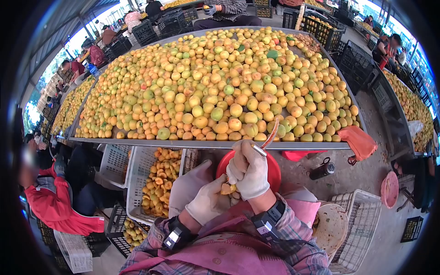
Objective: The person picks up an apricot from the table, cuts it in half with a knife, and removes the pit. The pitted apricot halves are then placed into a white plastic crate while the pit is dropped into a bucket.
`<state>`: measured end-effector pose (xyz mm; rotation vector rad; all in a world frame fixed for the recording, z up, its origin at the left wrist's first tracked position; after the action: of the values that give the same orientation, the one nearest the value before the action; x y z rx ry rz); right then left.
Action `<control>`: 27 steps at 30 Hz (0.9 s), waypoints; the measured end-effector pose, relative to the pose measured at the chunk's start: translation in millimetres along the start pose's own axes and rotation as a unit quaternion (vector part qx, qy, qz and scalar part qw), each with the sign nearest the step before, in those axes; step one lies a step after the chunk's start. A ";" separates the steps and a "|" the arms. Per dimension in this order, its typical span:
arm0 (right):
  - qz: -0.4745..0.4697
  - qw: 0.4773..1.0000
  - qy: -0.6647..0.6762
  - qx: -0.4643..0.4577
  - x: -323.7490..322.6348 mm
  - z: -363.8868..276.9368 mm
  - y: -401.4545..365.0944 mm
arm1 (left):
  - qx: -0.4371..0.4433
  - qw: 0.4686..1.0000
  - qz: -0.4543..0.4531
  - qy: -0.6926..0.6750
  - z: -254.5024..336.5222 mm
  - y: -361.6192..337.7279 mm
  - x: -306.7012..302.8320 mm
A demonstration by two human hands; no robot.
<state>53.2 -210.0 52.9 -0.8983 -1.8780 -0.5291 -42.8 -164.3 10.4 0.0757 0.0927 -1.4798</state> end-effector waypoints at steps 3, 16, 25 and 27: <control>0.023 1.000 0.020 -0.007 -12.7 -5.3 6.3 | -0.142 0.894 -0.010 -0.425 -33.9 8.6 13.5; 0.067 0.992 -0.083 -0.070 -38.4 -43.8 -3.5 | -0.148 0.898 0.056 -0.409 -31.8 48.1 20.0; 0.109 0.985 -0.099 -0.095 -72.4 -63.9 -13.9 | -0.104 0.922 0.203 -0.313 -31.6 51.2 -42.5; 0.116 0.983 -0.111 -0.085 -84.0 -62.7 -12.4 | -0.008 0.952 0.279 -0.125 -25.3 37.7 -84.2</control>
<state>102.7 -290.8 6.5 -1.3171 -1.9120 -0.4672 -13.1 -74.8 -5.8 -0.0947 -0.1165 -0.9117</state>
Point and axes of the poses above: each hand's wrist, its own y-axis towards the middle knuckle, its own x-axis out of the palm, z = x × y, the point moved 8 cm from there along y, towards the middle knuckle, and after that the axes turned 10 degrees about y, right-handed, at the moved point
